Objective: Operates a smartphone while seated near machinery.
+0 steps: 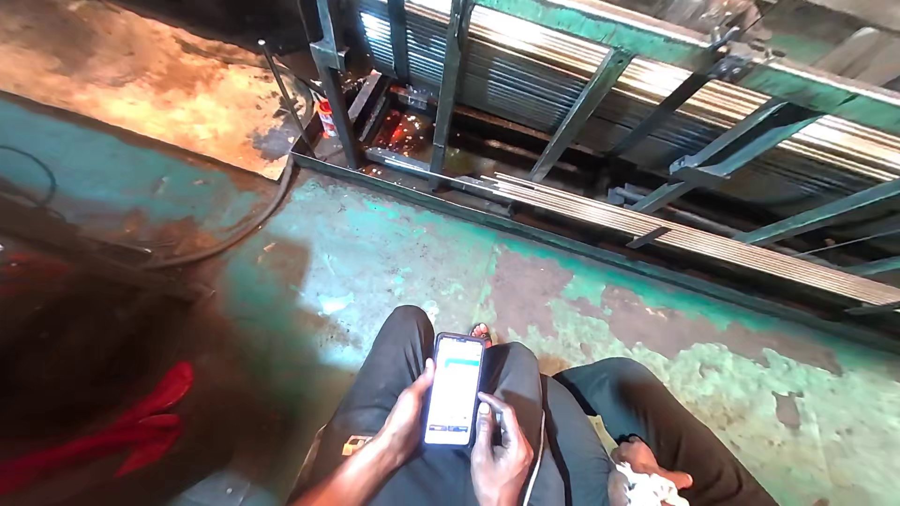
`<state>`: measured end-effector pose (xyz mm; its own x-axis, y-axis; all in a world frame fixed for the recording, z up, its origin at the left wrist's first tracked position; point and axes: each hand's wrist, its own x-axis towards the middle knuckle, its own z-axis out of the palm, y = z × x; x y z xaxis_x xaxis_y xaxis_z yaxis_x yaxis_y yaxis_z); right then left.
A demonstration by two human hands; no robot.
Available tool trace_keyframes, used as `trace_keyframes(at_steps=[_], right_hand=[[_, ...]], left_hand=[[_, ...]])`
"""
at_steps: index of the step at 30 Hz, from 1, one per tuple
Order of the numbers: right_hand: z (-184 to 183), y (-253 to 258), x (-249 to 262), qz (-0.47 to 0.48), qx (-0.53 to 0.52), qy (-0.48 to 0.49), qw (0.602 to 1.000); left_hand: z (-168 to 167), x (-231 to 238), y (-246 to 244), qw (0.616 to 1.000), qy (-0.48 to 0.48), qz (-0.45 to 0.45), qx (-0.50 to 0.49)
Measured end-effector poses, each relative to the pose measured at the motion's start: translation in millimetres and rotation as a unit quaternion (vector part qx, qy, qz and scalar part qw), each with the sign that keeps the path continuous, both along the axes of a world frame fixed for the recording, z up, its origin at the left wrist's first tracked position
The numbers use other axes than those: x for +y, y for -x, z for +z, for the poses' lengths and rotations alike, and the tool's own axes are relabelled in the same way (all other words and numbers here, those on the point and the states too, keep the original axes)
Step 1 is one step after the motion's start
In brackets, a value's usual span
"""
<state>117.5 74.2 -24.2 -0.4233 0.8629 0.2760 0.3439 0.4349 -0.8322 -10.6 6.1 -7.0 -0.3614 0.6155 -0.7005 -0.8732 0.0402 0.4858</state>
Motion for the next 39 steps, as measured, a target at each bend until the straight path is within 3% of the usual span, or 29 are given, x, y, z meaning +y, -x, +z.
trace_keyframes(at_steps=[39], right_hand=[[-1.6, 0.2, -1.2, 0.018, 0.01, 0.032, 0.999]], left_hand=[[-0.6, 0.0, -0.3, 1.0, -0.004, 0.01, -0.004]])
